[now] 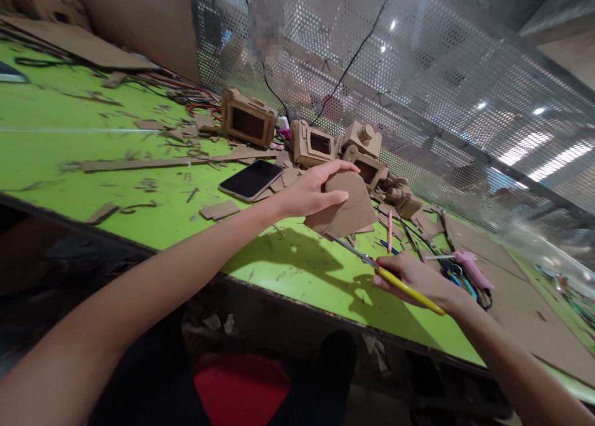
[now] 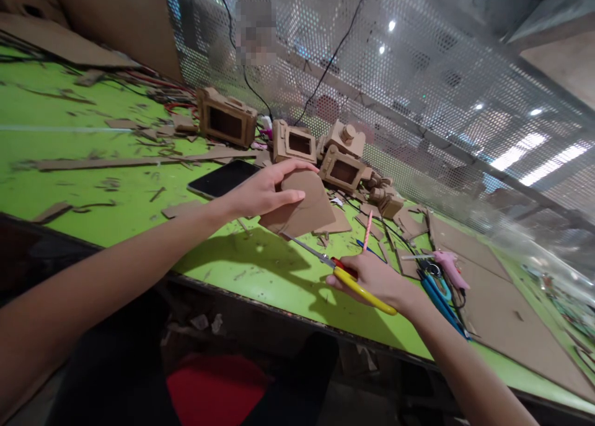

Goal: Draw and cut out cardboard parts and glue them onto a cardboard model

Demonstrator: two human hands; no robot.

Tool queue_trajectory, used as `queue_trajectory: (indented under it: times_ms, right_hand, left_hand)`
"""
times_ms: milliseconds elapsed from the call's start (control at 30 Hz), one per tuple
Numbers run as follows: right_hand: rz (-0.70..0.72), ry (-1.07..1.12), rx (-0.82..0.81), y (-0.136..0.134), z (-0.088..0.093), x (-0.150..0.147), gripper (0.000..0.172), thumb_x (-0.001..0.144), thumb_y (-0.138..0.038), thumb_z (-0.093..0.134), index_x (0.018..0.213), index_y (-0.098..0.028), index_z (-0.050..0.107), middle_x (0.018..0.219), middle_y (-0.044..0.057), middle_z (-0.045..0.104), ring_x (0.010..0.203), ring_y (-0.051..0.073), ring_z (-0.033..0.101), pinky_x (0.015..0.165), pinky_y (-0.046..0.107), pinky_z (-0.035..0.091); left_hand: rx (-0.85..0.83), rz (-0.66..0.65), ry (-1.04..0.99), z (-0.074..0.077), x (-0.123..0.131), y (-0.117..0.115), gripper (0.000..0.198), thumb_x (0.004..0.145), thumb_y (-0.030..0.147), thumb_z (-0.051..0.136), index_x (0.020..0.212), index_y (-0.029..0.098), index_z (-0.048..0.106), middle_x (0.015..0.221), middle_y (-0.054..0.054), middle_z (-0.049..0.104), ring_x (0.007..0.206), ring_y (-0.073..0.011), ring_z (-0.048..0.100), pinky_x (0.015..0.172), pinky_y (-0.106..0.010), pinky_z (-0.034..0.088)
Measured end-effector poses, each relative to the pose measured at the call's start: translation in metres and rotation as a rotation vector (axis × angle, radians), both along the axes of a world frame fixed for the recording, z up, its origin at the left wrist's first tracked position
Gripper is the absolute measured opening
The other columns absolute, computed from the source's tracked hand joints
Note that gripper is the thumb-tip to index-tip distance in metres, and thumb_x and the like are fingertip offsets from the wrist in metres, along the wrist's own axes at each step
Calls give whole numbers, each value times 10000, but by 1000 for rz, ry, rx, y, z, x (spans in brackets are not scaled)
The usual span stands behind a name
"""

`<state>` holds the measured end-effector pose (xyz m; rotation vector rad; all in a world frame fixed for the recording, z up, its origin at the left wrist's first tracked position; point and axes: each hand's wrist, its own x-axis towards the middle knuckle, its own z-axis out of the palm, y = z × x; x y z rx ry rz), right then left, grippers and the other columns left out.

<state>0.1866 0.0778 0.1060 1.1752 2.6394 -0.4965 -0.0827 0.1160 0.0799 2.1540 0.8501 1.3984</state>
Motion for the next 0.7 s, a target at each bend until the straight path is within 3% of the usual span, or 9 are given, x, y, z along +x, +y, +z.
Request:
queue_trajectory:
  times_ms: [300, 533, 700]
  right_hand:
    - [3, -13, 4, -1, -3, 0, 521, 848, -688, 441, 646, -209, 402, 550, -40, 394, 484, 100, 339, 494, 256, 246]
    - [-159, 94, 145, -2, -5, 3, 543, 699, -723, 609, 685, -209, 434, 579, -44, 420, 530, 108, 363, 496, 235, 256]
    - [-84, 141, 201, -3, -2, 0, 544, 720, -724, 587, 661, -201, 451, 600, -21, 449, 542, 116, 385, 521, 243, 265]
  left_hand:
    - [-16, 5, -13, -5, 3, 3, 490, 772, 315, 541, 1234, 152, 519, 1184, -85, 641, 1036, -207, 614, 869, -294, 505]
    - [-10, 47, -31, -2, 1, 2, 495, 781, 337, 539, 1233, 137, 521, 1191, -92, 619, 1018, -198, 603, 852, -279, 495]
    - [1, 55, -44, 1, 1, -2, 491, 777, 315, 533, 1234, 139, 526, 1214, -90, 612, 1052, -201, 589, 889, -290, 480]
